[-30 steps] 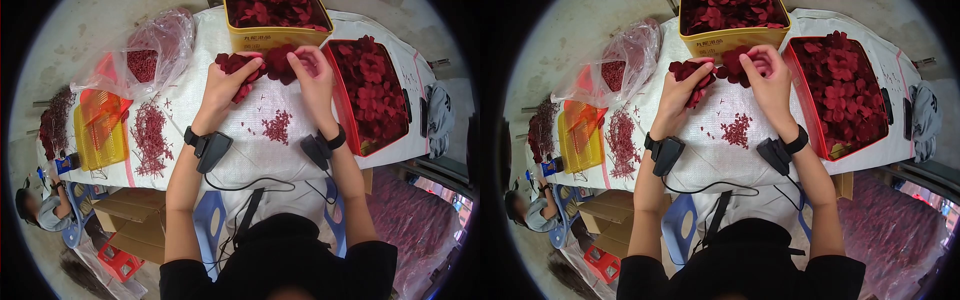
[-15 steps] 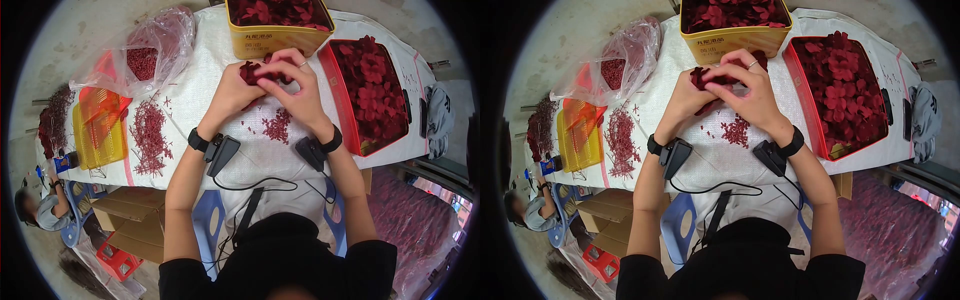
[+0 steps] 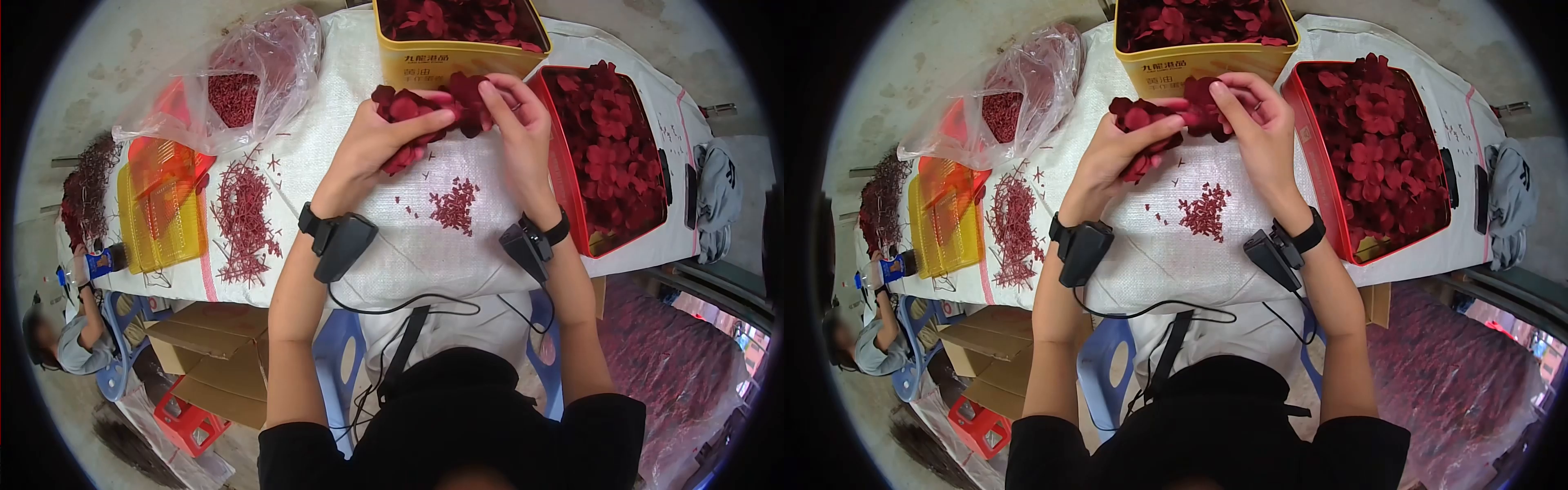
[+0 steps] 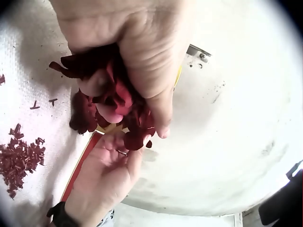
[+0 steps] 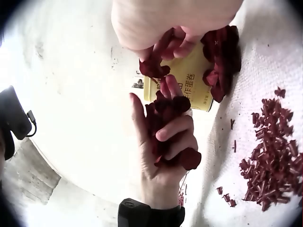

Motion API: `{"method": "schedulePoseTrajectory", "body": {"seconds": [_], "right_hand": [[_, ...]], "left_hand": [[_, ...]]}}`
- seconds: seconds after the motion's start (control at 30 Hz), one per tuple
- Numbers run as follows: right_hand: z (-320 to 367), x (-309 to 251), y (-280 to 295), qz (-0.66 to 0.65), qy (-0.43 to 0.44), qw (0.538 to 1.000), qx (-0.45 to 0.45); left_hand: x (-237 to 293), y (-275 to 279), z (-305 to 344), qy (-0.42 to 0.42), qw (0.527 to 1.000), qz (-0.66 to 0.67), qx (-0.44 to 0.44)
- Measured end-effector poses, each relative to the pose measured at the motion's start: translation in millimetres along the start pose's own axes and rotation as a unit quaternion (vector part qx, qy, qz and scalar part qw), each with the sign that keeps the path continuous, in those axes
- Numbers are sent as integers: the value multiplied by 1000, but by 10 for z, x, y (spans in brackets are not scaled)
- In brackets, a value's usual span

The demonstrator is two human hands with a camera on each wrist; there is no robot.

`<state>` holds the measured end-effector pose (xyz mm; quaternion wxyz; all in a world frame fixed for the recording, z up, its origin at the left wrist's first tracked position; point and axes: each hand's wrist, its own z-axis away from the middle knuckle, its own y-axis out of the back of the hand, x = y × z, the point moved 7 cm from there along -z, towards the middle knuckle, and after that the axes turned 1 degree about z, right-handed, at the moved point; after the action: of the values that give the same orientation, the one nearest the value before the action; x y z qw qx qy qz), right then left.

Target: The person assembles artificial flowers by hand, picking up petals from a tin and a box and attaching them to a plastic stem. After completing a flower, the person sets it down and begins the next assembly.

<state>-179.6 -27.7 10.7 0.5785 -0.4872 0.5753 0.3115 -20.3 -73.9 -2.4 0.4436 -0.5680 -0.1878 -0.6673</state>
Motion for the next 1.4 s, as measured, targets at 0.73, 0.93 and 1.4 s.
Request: {"method": "schedulePoseTrajectory", "body": {"seconds": [0.73,0.93,1.4], "right_hand": [[540,133,-751,354,206,815,-409],[512,139,-728,348,197,822,-405],[17,-47,-80,31,41,998,-41]], "left_hand": [[122,167,-18,-91,986,120,71],[70,153,-28,-66,990,106,67],[11,103,-53,-60,993,89,43]]}}
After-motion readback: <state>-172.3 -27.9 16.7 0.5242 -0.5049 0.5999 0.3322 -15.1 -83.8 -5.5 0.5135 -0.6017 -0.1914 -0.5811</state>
